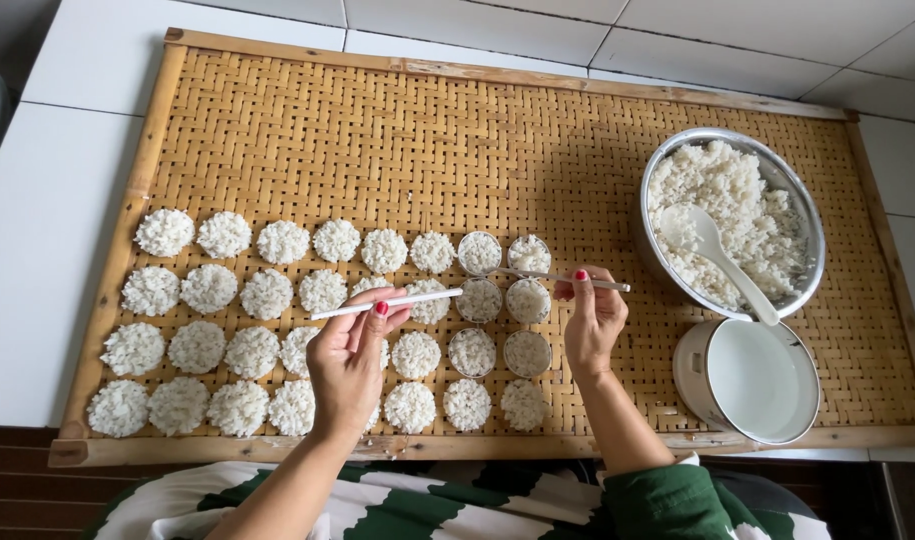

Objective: Shaping cooked rice into small circular cakes using a mold and placing them on a bamboo mat

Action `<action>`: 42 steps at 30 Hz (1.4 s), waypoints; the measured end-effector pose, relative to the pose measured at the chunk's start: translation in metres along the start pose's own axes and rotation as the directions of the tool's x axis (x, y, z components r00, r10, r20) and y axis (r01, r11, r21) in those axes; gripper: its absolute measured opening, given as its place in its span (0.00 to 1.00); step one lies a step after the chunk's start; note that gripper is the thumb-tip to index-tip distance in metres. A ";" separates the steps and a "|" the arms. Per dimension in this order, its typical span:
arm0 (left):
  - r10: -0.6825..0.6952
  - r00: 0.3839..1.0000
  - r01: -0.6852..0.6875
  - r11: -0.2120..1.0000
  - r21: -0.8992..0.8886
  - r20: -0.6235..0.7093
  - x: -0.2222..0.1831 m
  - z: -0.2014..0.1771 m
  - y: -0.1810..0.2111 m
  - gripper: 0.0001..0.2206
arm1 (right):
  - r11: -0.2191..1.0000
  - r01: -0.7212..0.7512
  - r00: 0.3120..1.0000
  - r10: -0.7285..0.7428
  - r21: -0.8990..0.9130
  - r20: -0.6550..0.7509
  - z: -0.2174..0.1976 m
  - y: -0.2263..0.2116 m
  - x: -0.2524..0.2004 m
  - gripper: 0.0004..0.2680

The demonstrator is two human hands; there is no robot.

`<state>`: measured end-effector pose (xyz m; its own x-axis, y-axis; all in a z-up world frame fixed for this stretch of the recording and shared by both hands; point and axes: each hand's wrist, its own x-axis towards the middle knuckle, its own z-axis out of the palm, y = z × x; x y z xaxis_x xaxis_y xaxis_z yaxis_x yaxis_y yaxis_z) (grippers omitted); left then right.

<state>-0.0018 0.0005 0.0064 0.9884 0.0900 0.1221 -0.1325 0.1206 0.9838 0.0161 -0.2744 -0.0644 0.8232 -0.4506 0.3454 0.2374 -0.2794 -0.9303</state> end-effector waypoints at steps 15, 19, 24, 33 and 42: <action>-0.002 1.000 0.002 1.000 -0.002 0.009 0.000 -0.001 -0.001 0.10 | 1.000 0.004 1.000 -0.004 0.012 -0.029 -0.007 0.010 0.000 0.11; -0.006 1.000 0.006 1.000 -0.005 0.004 -0.001 -0.001 -0.001 0.10 | 1.000 0.009 1.000 -0.009 0.017 -0.021 0.001 -0.001 0.002 0.11; -0.001 1.000 0.001 1.000 -0.003 0.009 0.000 0.000 -0.004 0.11 | 1.000 0.004 1.000 -0.005 -0.022 -0.024 -0.004 0.002 0.003 0.11; 0.001 1.000 -0.001 1.000 0.003 0.011 0.001 0.000 -0.002 0.11 | 1.000 0.012 1.000 -0.012 -0.024 -0.011 0.000 -0.003 0.004 0.10; 0.013 0.997 -0.008 0.998 -0.061 0.071 -0.003 -0.007 -0.005 0.13 | 0.984 -0.067 0.993 0.082 0.167 -0.088 -0.033 -0.006 0.005 0.05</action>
<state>-0.0047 0.0061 -0.0001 0.9894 0.0213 0.1433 -0.1448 0.1798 0.9730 0.0015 -0.3034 -0.0534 0.7914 -0.5449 0.2772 0.2645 -0.1035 -0.9588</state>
